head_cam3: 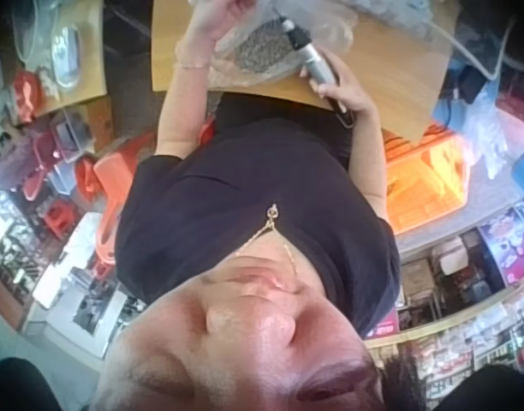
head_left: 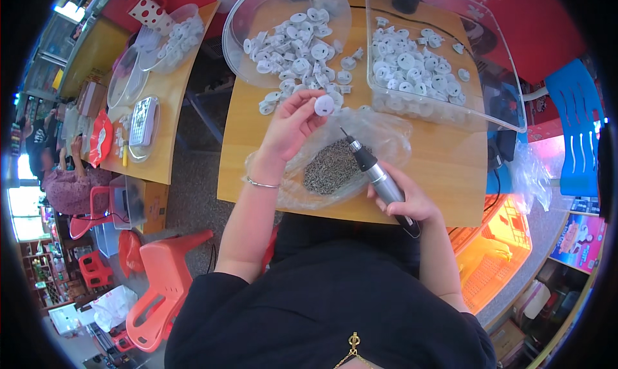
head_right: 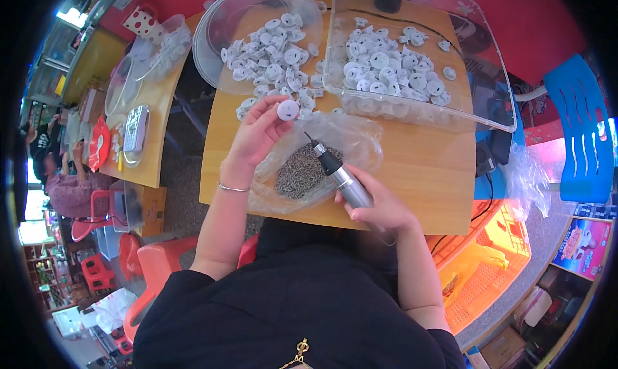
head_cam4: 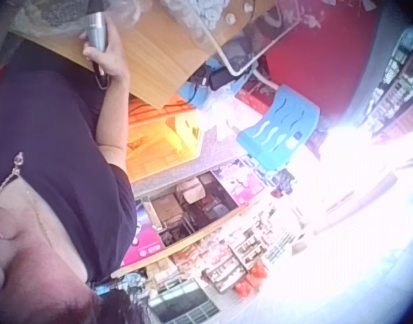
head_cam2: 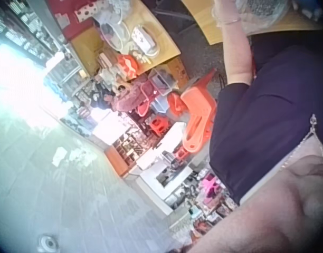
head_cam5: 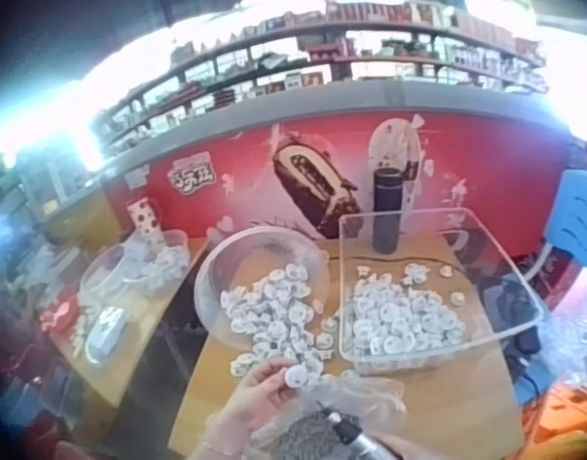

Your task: The person assembles plastic components by picking up plastic parts and driving screws into them using an electric screwdriver.

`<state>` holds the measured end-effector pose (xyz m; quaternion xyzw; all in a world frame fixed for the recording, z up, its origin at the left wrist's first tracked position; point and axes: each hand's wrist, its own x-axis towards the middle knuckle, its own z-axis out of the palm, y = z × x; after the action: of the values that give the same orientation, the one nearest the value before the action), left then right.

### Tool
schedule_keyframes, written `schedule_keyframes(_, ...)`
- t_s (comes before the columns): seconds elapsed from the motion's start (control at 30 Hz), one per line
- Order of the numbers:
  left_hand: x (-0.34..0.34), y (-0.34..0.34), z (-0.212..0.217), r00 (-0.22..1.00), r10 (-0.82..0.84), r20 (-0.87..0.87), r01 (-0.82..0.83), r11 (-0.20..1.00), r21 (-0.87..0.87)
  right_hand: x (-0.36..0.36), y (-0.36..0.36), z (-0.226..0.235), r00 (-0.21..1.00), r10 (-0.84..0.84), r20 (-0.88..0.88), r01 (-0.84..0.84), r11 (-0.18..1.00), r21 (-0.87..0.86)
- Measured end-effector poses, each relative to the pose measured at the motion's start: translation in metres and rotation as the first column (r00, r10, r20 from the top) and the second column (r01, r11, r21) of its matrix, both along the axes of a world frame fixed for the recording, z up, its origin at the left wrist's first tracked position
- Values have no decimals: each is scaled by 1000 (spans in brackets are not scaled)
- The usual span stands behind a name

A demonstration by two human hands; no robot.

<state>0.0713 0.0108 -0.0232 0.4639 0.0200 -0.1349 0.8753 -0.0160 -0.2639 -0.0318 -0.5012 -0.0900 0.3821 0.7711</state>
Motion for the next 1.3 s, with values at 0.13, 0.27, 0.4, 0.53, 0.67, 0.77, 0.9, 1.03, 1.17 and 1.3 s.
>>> schedule_keyframes(0.13,-9,-6,-10,999,-39,-7,39,999,-5,1,1,1,1000,14,18,-14,1000,-13)
schedule_keyframes(0.27,-10,-11,-11,998,-48,-33,47,998,-33,0,1,1,999,25,30,-24,999,-25)
schedule_keyframes(0.4,-10,-13,-12,998,-52,-30,51,999,-13,0,2,2,999,28,32,-27,999,-19)
schedule_keyframes(0.53,-10,-15,-12,998,-55,-29,55,998,0,0,2,2,1000,21,19,-21,1000,-21)
schedule_keyframes(0.67,-10,-14,-14,996,-89,3,89,996,8,1,2,3,1000,25,18,-24,999,-33)
schedule_keyframes(0.77,-11,-15,-14,996,-90,6,90,996,24,1,3,3,999,27,25,-26,999,-34)
schedule_keyframes(0.9,-11,-16,-13,996,-90,0,90,996,18,1,3,4,999,26,24,-25,999,-36)
schedule_keyframes(1.03,-12,-15,-15,995,-98,6,98,995,13,1,3,3,999,24,34,-23,999,-35)
schedule_keyframes(1.17,-13,-15,-15,995,-99,10,99,995,16,-1,6,1,996,6,84,-1,999,-52)
schedule_keyframes(1.3,-12,-16,-16,996,-92,6,91,995,28,1,3,2,999,16,51,-13,999,-46)
